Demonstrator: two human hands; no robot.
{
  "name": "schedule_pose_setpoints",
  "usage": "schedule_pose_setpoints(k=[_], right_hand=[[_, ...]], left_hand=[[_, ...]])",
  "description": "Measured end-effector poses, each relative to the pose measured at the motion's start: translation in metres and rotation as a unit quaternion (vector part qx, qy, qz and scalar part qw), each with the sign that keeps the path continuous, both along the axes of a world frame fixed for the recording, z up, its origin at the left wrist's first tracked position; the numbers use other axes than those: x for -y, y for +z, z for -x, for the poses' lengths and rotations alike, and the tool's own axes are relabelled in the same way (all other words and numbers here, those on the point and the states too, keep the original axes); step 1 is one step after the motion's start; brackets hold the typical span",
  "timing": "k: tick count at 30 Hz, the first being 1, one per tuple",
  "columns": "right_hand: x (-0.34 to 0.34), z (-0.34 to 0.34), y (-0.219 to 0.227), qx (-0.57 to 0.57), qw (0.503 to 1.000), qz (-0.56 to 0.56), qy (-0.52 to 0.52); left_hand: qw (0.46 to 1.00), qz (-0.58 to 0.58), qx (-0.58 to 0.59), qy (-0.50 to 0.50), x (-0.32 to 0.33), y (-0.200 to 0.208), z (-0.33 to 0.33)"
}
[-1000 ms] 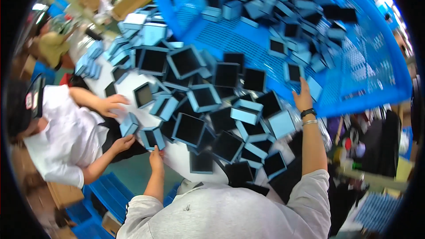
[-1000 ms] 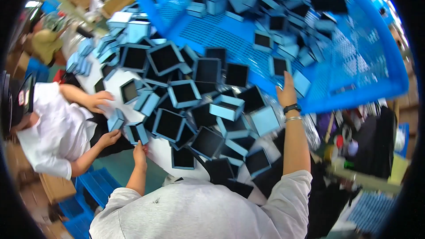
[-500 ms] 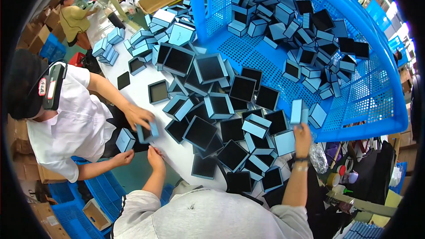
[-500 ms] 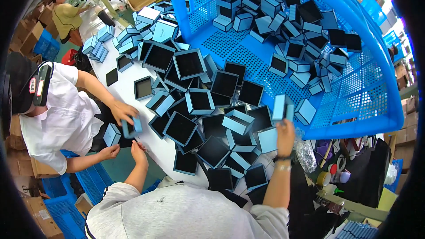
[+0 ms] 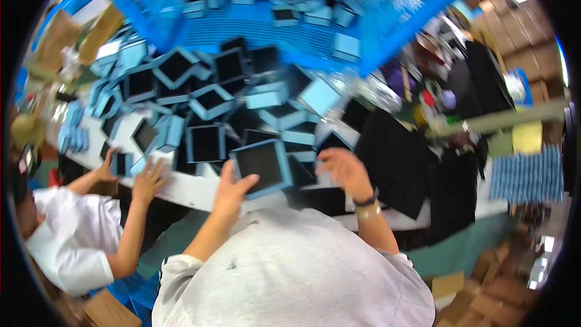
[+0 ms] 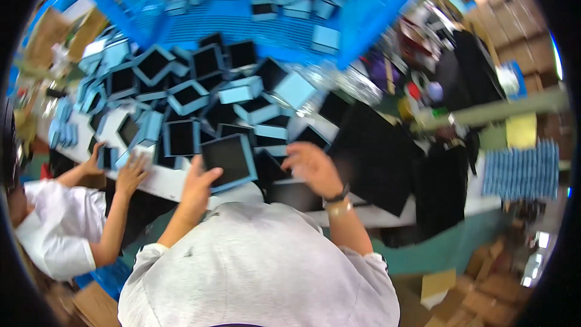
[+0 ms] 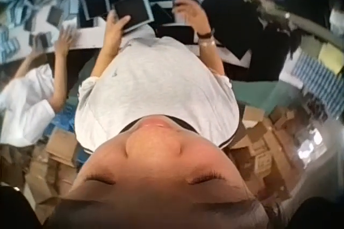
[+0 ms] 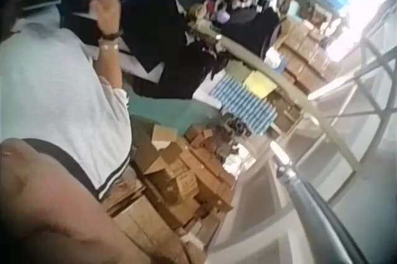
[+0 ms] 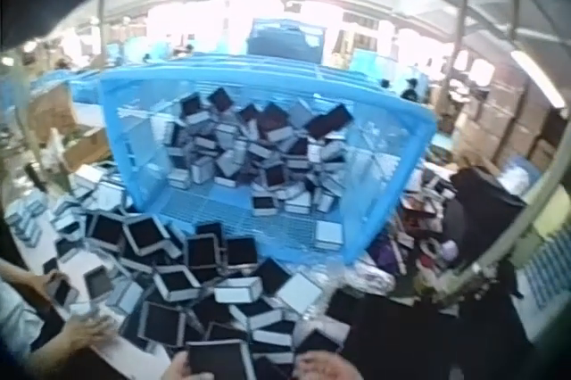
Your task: Assembling small jewelry boxes by placing lids onto the base boxes.
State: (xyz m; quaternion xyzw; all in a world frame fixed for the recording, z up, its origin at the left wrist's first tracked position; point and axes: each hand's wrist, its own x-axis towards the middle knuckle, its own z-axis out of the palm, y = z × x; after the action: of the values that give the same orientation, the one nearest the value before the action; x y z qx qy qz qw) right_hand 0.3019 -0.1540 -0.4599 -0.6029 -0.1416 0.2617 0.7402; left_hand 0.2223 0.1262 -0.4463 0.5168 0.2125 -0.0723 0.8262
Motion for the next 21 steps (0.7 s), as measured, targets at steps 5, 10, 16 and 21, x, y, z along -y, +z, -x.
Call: schedule_pose_setpoints(k=[5, 10, 16, 21], right_hand=[[0.146, -0.004, -0.111, 0.113, 0.728, 0.608, -0.297], [0.129, 0.025, -0.131, 0.066, 0.626, 0.754, -0.19], [0.068, 0.056, -0.099, 0.135, 0.632, 0.763, -0.021], [0.101, 0.061, -0.138, 0.26, 0.626, 0.727, -0.109]], left_hand=[[1.0, -0.02, 0.003, 0.024, 0.003, 0.009, 0.012], [0.999, -0.025, -0.019, 0.025, 0.013, 0.017, 0.033], [0.998, -0.057, -0.01, -0.015, 0.022, 0.016, 0.053], [0.999, -0.04, -0.019, -0.018, 0.027, 0.012, 0.063]])
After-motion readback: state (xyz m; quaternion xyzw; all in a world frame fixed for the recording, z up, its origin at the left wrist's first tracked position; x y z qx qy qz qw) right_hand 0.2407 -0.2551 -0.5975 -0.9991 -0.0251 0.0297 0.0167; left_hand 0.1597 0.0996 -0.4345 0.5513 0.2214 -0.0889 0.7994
